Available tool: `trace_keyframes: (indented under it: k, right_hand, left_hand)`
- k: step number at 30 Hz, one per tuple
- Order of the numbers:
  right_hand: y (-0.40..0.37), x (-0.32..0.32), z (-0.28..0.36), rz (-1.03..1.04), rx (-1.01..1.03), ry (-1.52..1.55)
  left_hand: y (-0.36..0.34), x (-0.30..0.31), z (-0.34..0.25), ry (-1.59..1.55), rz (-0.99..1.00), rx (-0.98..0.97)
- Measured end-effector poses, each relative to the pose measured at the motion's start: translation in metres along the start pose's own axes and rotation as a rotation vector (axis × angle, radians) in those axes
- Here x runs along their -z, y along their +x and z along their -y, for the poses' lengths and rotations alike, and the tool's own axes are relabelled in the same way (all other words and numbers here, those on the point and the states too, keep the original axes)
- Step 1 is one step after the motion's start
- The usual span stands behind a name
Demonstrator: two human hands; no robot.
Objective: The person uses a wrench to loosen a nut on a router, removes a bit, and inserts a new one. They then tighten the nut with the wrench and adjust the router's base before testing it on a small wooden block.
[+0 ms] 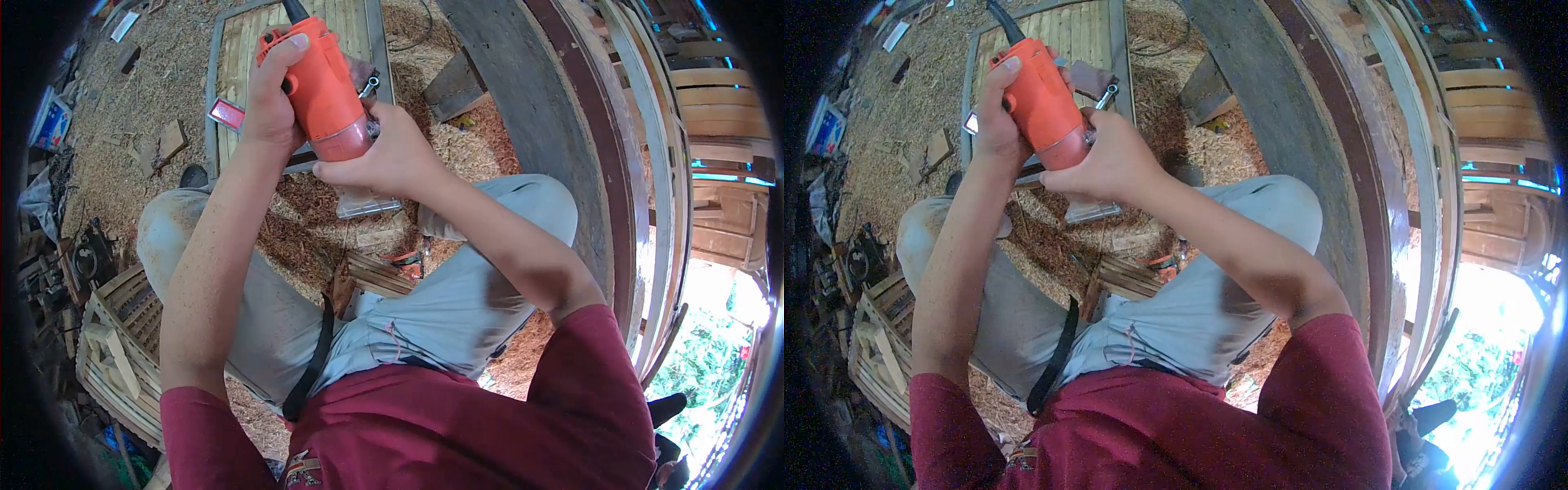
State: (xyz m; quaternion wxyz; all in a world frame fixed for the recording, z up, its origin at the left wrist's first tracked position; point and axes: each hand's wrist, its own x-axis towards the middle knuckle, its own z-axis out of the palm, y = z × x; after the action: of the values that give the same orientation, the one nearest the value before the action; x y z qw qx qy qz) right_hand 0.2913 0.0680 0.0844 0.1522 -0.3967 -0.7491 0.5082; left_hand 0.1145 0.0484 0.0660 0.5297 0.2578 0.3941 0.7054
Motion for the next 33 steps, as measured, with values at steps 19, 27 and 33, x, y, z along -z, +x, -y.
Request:
trace_keyframes:
  k: [19,27,33]
  right_hand:
    - [-0.023,0.02,0.028,-0.131,0.344,-0.006]
    - [-0.023,0.027,0.032,-0.025,0.137,-0.015]
    - [-0.011,0.019,0.011,0.093,-0.016,0.208]
  left_hand:
    - [0.022,0.001,-0.019,-0.664,0.518,-0.101]
    - [0.024,-0.001,-0.013,-0.521,0.364,-0.081]
    - [0.016,-0.009,-0.01,-0.355,0.193,-0.08]
